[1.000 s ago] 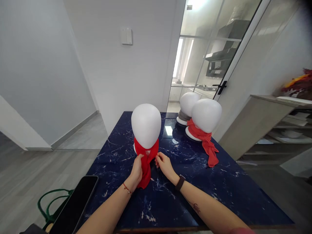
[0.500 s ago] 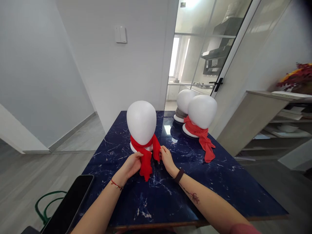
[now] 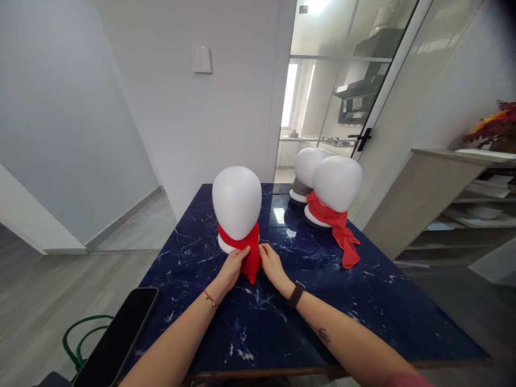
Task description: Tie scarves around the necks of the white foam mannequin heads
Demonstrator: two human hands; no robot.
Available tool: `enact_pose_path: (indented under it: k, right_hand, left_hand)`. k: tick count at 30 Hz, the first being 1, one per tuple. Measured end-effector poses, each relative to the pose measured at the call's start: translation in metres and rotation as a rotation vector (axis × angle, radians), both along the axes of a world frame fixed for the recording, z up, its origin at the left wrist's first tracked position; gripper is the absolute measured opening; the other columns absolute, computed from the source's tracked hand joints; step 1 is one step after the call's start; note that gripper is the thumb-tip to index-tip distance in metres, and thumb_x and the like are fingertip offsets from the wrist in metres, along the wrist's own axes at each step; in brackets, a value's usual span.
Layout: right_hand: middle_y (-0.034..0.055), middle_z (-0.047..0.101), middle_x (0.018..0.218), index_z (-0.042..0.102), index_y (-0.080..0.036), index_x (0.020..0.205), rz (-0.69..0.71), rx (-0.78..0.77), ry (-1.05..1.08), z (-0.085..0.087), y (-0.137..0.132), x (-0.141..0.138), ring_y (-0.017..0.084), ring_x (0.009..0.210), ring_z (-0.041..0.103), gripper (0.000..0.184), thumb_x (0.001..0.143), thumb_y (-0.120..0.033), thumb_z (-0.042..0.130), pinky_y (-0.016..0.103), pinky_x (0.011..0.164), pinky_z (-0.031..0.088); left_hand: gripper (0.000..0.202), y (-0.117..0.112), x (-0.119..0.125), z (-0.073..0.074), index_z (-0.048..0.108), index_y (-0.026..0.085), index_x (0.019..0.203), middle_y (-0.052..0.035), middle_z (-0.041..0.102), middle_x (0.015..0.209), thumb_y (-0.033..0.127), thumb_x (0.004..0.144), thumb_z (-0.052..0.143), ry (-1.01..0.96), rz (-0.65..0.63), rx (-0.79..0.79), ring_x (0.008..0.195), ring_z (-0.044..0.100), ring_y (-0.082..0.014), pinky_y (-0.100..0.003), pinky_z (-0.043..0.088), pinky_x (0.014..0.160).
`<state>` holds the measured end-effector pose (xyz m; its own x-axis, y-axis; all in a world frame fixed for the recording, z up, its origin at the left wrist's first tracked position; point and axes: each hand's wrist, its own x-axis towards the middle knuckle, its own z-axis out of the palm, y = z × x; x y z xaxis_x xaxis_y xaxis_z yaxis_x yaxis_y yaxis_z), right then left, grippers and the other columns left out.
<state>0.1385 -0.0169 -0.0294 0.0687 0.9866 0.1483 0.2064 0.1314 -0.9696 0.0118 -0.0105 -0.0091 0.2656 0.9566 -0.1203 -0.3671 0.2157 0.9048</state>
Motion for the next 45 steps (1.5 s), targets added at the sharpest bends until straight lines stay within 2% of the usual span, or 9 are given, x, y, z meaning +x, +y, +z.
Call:
enact_pose_path:
  k: [5, 12, 19, 24, 26, 29, 35, 40, 45]
  right_hand:
    - [-0.0028, 0.062, 0.068, 0.041, -0.023, 0.103, 0.095, -0.096, 0.146, 0.004, -0.015, -0.005, 0.015, 0.056, 0.058, 0.041, 0.075, -0.047, 0.059, 0.026, 0.053, 0.045]
    - [0.0045, 0.069, 0.081, 0.063, -0.017, 0.086, 0.225, -0.035, -0.020, 0.006, 0.001, 0.026, 0.018, 0.072, 0.064, 0.018, 0.075, -0.030, 0.056, 0.030, 0.068, 0.050]
    - [0.0057, 0.067, 0.095, 0.068, -0.021, 0.091, 0.034, 0.131, -0.239, 0.025, 0.011, 0.054, 0.020, 0.087, 0.060, 0.023, 0.081, -0.031, 0.050, 0.034, 0.081, 0.046]
    - [0.0073, 0.061, 0.088, 0.070, -0.022, 0.085, -0.056, 0.245, -0.430, 0.014, 0.007, 0.041, 0.019, 0.079, 0.057, 0.019, 0.079, -0.026, 0.052, 0.034, 0.076, 0.045]
    - [0.0043, 0.061, 0.071, 0.069, -0.022, 0.082, 0.037, 0.153, -0.343, 0.006, 0.008, 0.032, 0.017, 0.063, 0.055, 0.019, 0.079, -0.025, 0.050, 0.031, 0.063, 0.045]
    - [-0.0001, 0.059, 0.057, 0.066, -0.020, 0.079, 0.160, -0.062, 0.029, -0.001, 0.013, 0.021, 0.015, 0.049, 0.053, 0.016, 0.074, -0.025, 0.053, 0.028, 0.051, 0.043]
    - [0.0004, 0.068, 0.072, 0.063, -0.017, 0.078, 0.186, -0.329, 0.853, 0.010, 0.023, 0.012, 0.012, 0.063, 0.061, 0.011, 0.068, -0.021, 0.060, 0.022, 0.059, 0.048]
    - [0.0051, 0.071, 0.080, 0.062, -0.014, 0.091, 0.386, -0.554, 0.968, 0.025, 0.035, 0.007, 0.017, 0.076, 0.067, 0.015, 0.079, -0.023, 0.059, 0.028, 0.071, 0.053]
    - [0.0049, 0.072, 0.076, 0.061, -0.013, 0.092, 0.332, -0.575, 0.996, 0.020, 0.046, 0.006, 0.017, 0.074, 0.069, 0.014, 0.080, -0.010, 0.055, 0.030, 0.074, 0.053]
  left_hand:
    - [0.042, -0.007, 0.004, -0.003, 0.061, 0.013, 0.061, -0.0005, 0.056, 0.049, 0.054, 0.065, 0.069, 0.104, 0.050, 0.009, 0.043, 0.046, -0.0097, -0.022, 0.032, 0.044]
    - [0.030, -0.006, 0.000, -0.005, 0.070, 0.012, 0.078, -0.0078, 0.069, 0.080, 0.040, 0.068, 0.071, -0.030, 0.063, 0.053, 0.079, 0.060, -0.0178, -0.026, 0.044, 0.075]
    - [0.018, -0.004, -0.001, -0.011, 0.071, 0.013, 0.078, -0.0076, 0.071, 0.081, 0.024, 0.064, 0.073, 0.105, 0.115, 0.144, 0.079, 0.061, -0.0188, -0.028, 0.044, 0.079]
    - [0.018, -0.004, 0.002, -0.011, 0.067, 0.013, 0.071, -0.0038, 0.068, 0.074, 0.026, 0.063, 0.076, -0.009, 0.141, 0.112, 0.069, 0.059, -0.0127, -0.024, 0.047, 0.069]
    - [0.019, -0.005, 0.003, -0.010, 0.066, 0.012, 0.070, -0.0031, 0.067, 0.073, 0.024, 0.061, 0.078, -0.101, 0.129, 0.046, 0.067, 0.059, -0.0103, -0.021, 0.048, 0.068]
    - [0.021, -0.007, 0.005, -0.007, 0.066, 0.011, 0.071, -0.0040, 0.068, 0.076, 0.022, 0.060, 0.080, -0.173, 0.102, -0.058, 0.066, 0.060, -0.0083, -0.018, 0.050, 0.067]
    - [0.024, -0.012, 0.008, -0.005, 0.068, 0.009, 0.082, -0.0074, 0.071, 0.081, 0.025, 0.065, 0.077, -0.100, -0.025, -0.095, 0.065, 0.064, -0.0089, -0.017, 0.051, 0.066]
    - [0.027, -0.013, 0.014, -0.015, 0.065, 0.009, 0.081, -0.0068, 0.070, 0.076, 0.025, 0.063, 0.077, 0.047, -0.109, -0.011, 0.063, 0.065, -0.0124, -0.023, 0.052, 0.065]
    - [0.012, -0.015, 0.013, -0.021, 0.064, 0.013, 0.085, -0.0048, 0.068, 0.075, 0.017, 0.075, 0.058, 0.440, -0.109, 0.334, 0.065, 0.063, -0.0143, -0.028, 0.050, 0.066]
